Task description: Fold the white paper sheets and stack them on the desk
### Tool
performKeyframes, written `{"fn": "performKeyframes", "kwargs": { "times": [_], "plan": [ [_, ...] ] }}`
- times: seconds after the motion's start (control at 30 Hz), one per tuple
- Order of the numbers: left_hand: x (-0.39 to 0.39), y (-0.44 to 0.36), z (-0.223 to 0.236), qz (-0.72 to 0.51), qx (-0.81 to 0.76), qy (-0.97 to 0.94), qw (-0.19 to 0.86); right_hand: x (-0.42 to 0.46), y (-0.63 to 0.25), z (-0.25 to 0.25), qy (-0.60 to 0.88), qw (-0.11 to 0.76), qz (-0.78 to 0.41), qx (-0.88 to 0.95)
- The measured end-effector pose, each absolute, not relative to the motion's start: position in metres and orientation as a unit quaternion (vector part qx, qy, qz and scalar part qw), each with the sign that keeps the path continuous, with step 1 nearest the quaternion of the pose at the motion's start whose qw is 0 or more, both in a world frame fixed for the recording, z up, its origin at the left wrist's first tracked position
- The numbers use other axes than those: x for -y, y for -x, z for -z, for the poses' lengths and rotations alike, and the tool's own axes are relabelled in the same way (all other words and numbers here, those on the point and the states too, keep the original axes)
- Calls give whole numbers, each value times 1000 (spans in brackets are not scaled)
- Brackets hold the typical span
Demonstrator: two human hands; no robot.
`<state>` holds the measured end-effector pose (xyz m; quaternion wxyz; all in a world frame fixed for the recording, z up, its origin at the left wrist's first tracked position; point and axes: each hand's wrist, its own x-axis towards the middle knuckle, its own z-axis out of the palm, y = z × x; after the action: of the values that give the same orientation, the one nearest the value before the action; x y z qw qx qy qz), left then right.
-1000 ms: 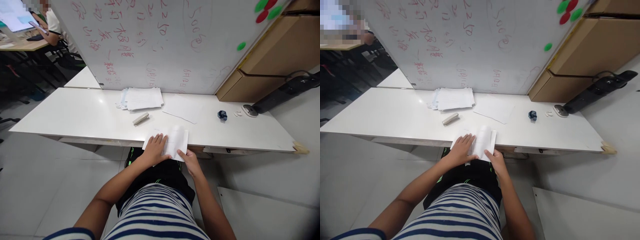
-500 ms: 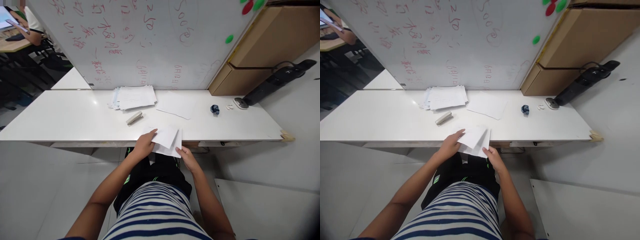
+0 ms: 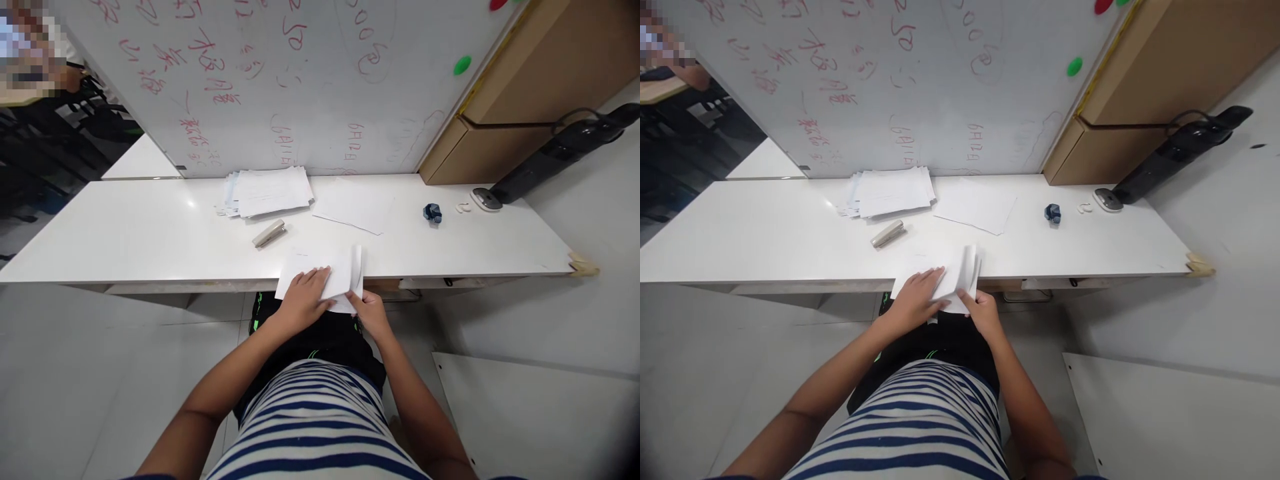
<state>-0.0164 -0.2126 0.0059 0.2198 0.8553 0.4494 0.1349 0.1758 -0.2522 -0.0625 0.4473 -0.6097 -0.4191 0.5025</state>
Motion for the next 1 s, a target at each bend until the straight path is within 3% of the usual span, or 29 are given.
{"fn": "performKeyframes", "kwargs": {
  "times": [0.27,0.4,0.6,0.73,0.8,0.9,1.0],
  "plan": [
    [190,76,-10,-334,-636,-663,210,257,-188,67,610,441,-516,409],
    [192,88,-15,-370,-665,-607,230,258,-193,70,579,435,-545,423],
    [205,56,-15,-265,-548,-745,273,257,-192,73,564,405,-581,425],
    [216,37,-25,-154,-403,-855,289,252,-187,68,538,459,-620,339],
    [229,35,-38,-173,-371,-845,344,249,-184,63,522,490,-627,307],
    [261,39,-65,-252,-297,-768,509,245,-179,58,521,510,-606,316],
    [299,41,-83,-218,-130,-722,644,243,-176,61,535,516,-590,315]
  ]
}}
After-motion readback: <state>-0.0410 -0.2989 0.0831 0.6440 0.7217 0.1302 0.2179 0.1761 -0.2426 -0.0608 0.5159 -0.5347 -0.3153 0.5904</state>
